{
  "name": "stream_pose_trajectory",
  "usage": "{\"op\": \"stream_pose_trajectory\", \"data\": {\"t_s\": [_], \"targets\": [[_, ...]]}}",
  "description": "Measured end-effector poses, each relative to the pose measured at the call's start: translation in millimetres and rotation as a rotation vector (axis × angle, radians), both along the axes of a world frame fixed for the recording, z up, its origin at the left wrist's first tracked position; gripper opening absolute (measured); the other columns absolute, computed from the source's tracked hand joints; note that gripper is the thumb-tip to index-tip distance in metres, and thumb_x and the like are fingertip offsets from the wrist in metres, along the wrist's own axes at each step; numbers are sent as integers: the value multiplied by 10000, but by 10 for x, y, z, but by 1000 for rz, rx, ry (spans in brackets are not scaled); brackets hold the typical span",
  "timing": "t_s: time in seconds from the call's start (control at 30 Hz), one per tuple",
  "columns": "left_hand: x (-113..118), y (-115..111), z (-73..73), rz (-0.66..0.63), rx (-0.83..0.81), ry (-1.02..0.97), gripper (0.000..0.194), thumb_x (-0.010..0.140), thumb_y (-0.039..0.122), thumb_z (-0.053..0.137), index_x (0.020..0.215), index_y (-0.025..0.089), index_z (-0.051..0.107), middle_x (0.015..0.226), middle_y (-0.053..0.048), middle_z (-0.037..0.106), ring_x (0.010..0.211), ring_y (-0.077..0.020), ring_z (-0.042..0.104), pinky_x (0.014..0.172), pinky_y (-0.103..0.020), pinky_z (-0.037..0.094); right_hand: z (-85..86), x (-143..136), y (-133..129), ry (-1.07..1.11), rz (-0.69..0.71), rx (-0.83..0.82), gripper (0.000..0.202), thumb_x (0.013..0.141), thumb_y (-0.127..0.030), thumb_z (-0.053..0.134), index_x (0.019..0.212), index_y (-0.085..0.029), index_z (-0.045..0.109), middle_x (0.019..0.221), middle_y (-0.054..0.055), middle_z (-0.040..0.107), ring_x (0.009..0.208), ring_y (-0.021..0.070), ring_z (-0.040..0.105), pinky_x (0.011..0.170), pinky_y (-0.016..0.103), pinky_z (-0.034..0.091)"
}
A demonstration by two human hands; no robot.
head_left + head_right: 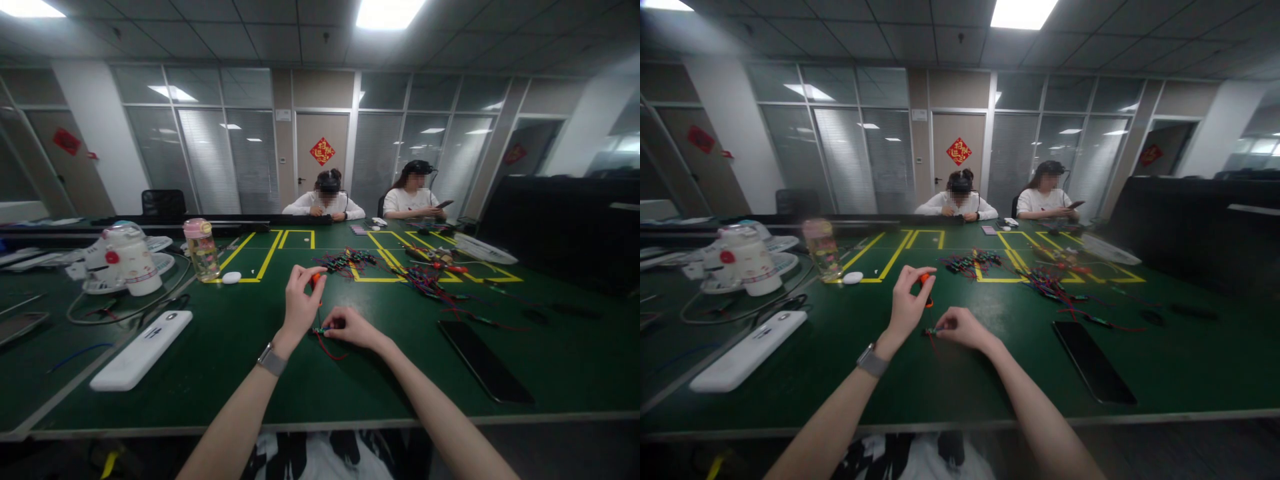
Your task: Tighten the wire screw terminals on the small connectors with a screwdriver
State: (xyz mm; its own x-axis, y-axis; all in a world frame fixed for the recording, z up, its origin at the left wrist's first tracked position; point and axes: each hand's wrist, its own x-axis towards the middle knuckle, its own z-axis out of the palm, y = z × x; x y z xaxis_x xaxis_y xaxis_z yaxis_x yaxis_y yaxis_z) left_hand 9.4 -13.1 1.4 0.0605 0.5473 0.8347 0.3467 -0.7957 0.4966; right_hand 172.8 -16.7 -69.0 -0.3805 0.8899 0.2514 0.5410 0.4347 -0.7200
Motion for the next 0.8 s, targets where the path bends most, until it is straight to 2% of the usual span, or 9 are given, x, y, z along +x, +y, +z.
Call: {"op": "stream_pose_trajectory", "data": {"t_s": [0.23, 0.33, 0.47, 0.57, 0.7, 0.8], "targets": [[-2, -26, 18, -105, -44, 20, 303, 961, 213, 370, 1157, 212, 602, 1029, -61, 595, 955, -163, 572, 843, -289, 445, 12, -5, -7, -9, 1, 10, 145, 710, -214, 734, 843, -155, 741, 719, 10, 595, 645, 129, 525, 605, 233, 412], [-4, -30, 23, -97, -44, 28, 296, 956, 199, 380, 1147, 199, 606, 954, -52, 611, 878, -156, 579, 792, -279, 447, 10, -4, -5, -4, 2, 6, 142, 709, -209, 733, 841, -157, 740, 720, 10, 598, 646, 130, 528, 605, 231, 413], [5, -19, 11, -28, 12, 4, 192, 905, 222, 509, 1024, 200, 658, 820, -17, 536, 774, -140, 538, 744, -263, 437, 2, -1, 1, 3, 2, -10, 150, 706, -210, 730, 844, -151, 737, 697, 4, 589, 630, 127, 519, 585, 226, 398], [9, -12, 4, -34, 0, -12, 174, 899, 236, 528, 994, 204, 670, 807, -7, 507, 764, -131, 528, 742, -255, 435, 5, -3, -8, 21, 9, -10, 153, 708, -212, 728, 847, -150, 734, 700, 4, 590, 628, 126, 519, 587, 226, 398], [0, -5, 13, -105, -37, -3, 279, 952, 209, 404, 1113, 217, 632, 974, -40, 562, 921, -146, 557, 834, -271, 436, 9, -10, -22, 36, 0, 10, 150, 708, -201, 725, 852, -157, 732, 693, 1, 588, 633, 129, 522, 603, 233, 405], [-3, 0, 18, -148, -41, -3, 299, 955, 194, 387, 1172, 206, 593, 1066, -59, 595, 996, -159, 568, 883, -289, 435, 5, -11, -24, 29, -9, 3, 161, 707, -203, 727, 862, -157, 732, 694, 3, 589, 633, 131, 520, 600, 236, 404]]}}
